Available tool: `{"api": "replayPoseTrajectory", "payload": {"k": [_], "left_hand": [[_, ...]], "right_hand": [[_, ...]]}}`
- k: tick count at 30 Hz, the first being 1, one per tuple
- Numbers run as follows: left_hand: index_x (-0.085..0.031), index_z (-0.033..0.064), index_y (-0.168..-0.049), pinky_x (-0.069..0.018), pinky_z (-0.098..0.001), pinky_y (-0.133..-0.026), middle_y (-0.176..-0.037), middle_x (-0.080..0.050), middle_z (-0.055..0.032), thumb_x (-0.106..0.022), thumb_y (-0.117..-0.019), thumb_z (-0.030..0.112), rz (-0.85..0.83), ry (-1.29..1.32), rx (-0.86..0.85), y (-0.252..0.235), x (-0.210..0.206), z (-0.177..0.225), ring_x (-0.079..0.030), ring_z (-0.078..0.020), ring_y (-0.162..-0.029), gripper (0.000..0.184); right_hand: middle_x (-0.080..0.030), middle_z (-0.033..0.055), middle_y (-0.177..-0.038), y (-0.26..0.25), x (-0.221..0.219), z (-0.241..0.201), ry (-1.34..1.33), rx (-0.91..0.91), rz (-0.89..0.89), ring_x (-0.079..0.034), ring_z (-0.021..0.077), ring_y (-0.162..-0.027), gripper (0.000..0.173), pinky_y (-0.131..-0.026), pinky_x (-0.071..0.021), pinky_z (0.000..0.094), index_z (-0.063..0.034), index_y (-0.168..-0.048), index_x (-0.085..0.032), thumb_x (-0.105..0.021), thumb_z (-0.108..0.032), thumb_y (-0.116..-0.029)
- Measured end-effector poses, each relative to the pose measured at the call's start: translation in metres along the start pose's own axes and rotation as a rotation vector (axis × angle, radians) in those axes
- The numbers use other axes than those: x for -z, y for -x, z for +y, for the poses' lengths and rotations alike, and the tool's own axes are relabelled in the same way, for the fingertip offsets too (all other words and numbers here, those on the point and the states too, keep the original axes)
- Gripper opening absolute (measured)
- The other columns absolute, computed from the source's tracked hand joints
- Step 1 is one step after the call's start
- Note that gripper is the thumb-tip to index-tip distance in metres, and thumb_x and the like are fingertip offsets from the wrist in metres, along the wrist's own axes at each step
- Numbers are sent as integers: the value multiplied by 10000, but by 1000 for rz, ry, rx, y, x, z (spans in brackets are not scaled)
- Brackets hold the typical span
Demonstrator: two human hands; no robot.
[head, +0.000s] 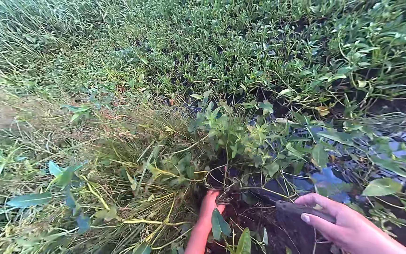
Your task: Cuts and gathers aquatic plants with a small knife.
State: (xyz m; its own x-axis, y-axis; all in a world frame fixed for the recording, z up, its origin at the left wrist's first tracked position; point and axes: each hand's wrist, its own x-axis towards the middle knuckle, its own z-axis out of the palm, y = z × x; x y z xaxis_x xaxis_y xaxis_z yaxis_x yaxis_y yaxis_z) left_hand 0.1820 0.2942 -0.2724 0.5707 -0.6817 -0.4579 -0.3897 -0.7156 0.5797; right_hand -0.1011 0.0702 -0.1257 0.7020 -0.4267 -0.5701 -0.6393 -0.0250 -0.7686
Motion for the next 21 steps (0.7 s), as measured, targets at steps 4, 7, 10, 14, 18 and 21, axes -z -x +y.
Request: {"api": "replayPoseTrajectory", "payload": {"k": [4, 7, 10, 14, 18, 21], "left_hand": [[-623, -45, -1354, -388, -433, -1195, -1513, -493, -275, -777, -872, 117, 52, 61, 106, 11, -4, 3, -488, -337, -1421, 531], [-552, -17, -1428, -405, -428, -1182, -1574, -416, -266, -870, -795, 283, 59, -64, 148, 13, -9, 6, -463, -339, -1441, 769], [-571, 42, -1441, -434, -460, -1156, -1545, -472, -231, -874, -777, 324, 114, -201, 232, 2, -17, 15, -510, -344, -1399, 783], [-529, 59, -1487, -405, -426, -1180, -1558, -471, -215, -777, -853, 241, 140, -251, 197, -2, -18, 25, -495, -317, -1423, 704], [-614, 50, -1417, -471, -448, -1118, -1422, -608, -215, -700, -888, 89, 224, -231, 109, 16, -21, 15, -614, -332, -1296, 537], [-722, 27, -1266, -540, -503, -1037, -1247, -713, -217, -676, -894, -9, 440, -112, 0, 40, -25, -4, -698, -359, -1154, 377]], "right_hand": [[-666, 79, -816, -3, 4, -14, 69, -19, -71, -597, 191, -588, 384, -582, -533, 413, -227, -1325, -636, -670, -364, -968], [-667, 75, -829, -8, 3, -13, 103, -7, -80, -598, 189, -586, 385, -580, -536, 413, -236, -1318, -635, -667, -375, -961], [-666, 74, -830, -10, 2, -10, 99, -1, -83, -595, 186, -583, 387, -572, -534, 404, -238, -1323, -633, -674, -377, -964], [-672, 60, -829, -9, 2, -6, 98, 0, -45, -595, 176, -582, 390, -565, -529, 396, -256, -1325, -636, -664, -388, -960], [-670, 60, -821, -5, 6, -3, 81, 13, -39, -596, 176, -578, 391, -563, -533, 395, -241, -1322, -638, -668, -371, -955], [-665, 58, -812, -2, 9, -5, 74, 13, -48, -593, 172, -576, 370, -559, -531, 386, -239, -1318, -639, -671, -350, -967]]}}
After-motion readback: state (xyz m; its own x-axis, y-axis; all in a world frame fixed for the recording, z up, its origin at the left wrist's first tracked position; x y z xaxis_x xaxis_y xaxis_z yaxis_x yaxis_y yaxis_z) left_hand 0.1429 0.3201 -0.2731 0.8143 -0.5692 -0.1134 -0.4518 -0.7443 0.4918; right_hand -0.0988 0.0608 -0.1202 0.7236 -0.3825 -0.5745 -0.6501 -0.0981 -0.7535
